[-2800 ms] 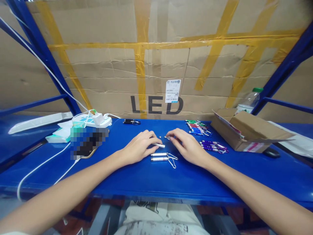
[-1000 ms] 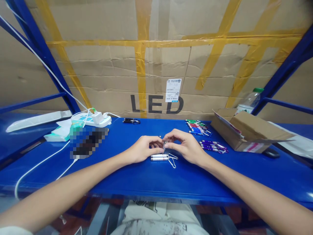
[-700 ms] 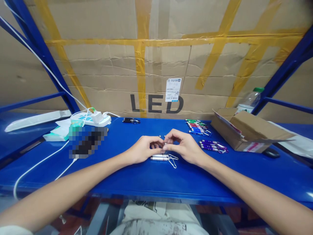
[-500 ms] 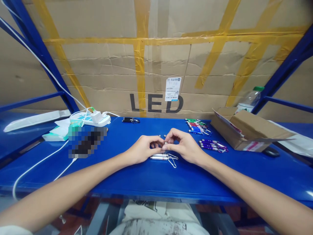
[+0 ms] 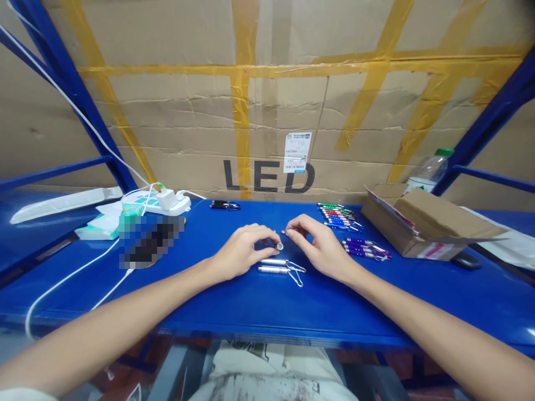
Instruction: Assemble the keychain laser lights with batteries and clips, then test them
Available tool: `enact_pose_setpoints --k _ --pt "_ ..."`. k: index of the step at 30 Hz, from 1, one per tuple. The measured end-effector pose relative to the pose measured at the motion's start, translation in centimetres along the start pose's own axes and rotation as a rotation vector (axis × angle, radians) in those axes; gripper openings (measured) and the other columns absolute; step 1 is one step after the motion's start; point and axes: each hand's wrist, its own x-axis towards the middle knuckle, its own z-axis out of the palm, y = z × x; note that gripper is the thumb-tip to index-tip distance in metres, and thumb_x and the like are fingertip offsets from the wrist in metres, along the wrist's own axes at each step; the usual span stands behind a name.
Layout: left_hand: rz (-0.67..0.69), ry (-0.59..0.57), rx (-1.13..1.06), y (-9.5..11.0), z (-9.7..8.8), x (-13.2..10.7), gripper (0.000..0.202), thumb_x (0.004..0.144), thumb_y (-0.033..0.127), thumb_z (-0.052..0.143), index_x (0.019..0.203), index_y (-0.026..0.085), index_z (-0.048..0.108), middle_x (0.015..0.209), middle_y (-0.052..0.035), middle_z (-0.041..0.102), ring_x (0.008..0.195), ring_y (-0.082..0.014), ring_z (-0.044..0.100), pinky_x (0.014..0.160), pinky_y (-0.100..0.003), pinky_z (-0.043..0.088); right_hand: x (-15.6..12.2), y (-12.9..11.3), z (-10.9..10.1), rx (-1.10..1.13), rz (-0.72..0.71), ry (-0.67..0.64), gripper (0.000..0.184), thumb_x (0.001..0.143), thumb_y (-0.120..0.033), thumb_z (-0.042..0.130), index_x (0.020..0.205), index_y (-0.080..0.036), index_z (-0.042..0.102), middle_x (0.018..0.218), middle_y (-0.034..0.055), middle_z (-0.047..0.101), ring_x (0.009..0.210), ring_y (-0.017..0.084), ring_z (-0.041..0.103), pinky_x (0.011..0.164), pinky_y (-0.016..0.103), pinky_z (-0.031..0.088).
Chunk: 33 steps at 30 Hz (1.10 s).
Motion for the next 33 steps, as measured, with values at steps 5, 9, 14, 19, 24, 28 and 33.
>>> enact_pose_setpoints --k 5,9,14,19,24,28,33 --pt "-0.051 0.018 0.053 -0.4 -0.2 0.0 0.01 0.099 0.028 0.073 0.107 0.024 0.075 0.109 -0.0018 0.08 0.096 -0.0213 0.07 0.093 -0.035 0.049 -0.3 0.9 0.6 -0.411 -0.044 -0.163 0.04 0.113 -0.031 0.042 0.147 -0.029 0.062 0.141 0.0171 0.06 0.12 0.036 0.053 0.1 0.057 0.049" --pt "-0.179 0.049 0.02 -1.1 -0.2 0.1 0.013 0.097 0.03 0.073 0.109 0.024 0.075 0.106 -0.0011 0.08 0.09 -0.0203 0.07 0.084 -0.033 0.05 -0.6 1.5 1.1 -0.599 -0.042 -0.27 0.048 0.114 -0.033 0.037 0.16 -0.037 0.05 0.163 0.0154 0.048 0.137 0.045 0.042 0.1 0.067 0.045" --pt "-0.266 0.078 -0.045 -1.6 -0.2 0.2 0.018 0.095 0.032 0.074 0.111 0.023 0.074 0.103 -0.0006 0.08 0.086 -0.0187 0.07 0.08 -0.031 0.051 -0.3 1.6 0.9 -0.579 -0.043 -0.335 0.045 0.115 -0.032 0.036 0.157 -0.035 0.053 0.164 0.0129 0.049 0.139 0.045 0.041 0.1 0.066 0.042" --pt "-0.264 0.067 -0.057 -1.4 -0.2 0.2 0.019 0.095 0.033 0.073 0.11 0.023 0.074 0.104 -0.0013 0.08 0.086 -0.0187 0.07 0.08 -0.031 0.052 0.0 1.9 0.4 -0.509 -0.079 -0.278 0.031 0.113 -0.027 0.044 0.13 -0.029 0.07 0.135 0.0119 0.07 0.115 0.035 0.052 0.091 0.054 0.041" --pt "-0.25 0.046 -0.063 -1.1 -0.3 0.2 0.019 0.095 0.033 0.073 0.111 0.023 0.074 0.105 -0.0013 0.08 0.085 -0.0185 0.07 0.079 -0.031 0.052 0.0 2.3 0.0 -0.516 -0.075 -0.301 0.026 0.112 -0.027 0.049 0.12 -0.028 0.074 0.116 0.0108 0.073 0.104 0.032 0.052 0.086 0.048 0.037" --pt "-0.238 0.015 -0.066 -0.9 -0.2 0.2 0.018 0.096 0.033 0.073 0.109 0.022 0.074 0.105 -0.0017 0.08 0.086 -0.0187 0.07 0.078 -0.03 0.051 0.1 2.0 -0.2 -0.502 -0.063 -0.305 0.017 0.109 -0.026 0.057 0.104 -0.025 0.073 0.105 0.0084 0.072 0.099 0.029 0.053 0.084 0.044 0.035" --pt "-0.199 -0.005 -0.072 -0.9 -0.1 0.1 0.018 0.097 0.035 0.072 0.108 0.022 0.074 0.105 -0.0023 0.079 0.088 -0.019 0.07 0.082 -0.03 0.051 0.1 1.3 -0.3 -0.35 -0.027 -0.244 0.012 0.108 -0.025 0.055 0.102 -0.024 0.065 0.106 0.0069 0.07 0.098 0.027 0.056 0.087 0.042 0.04"
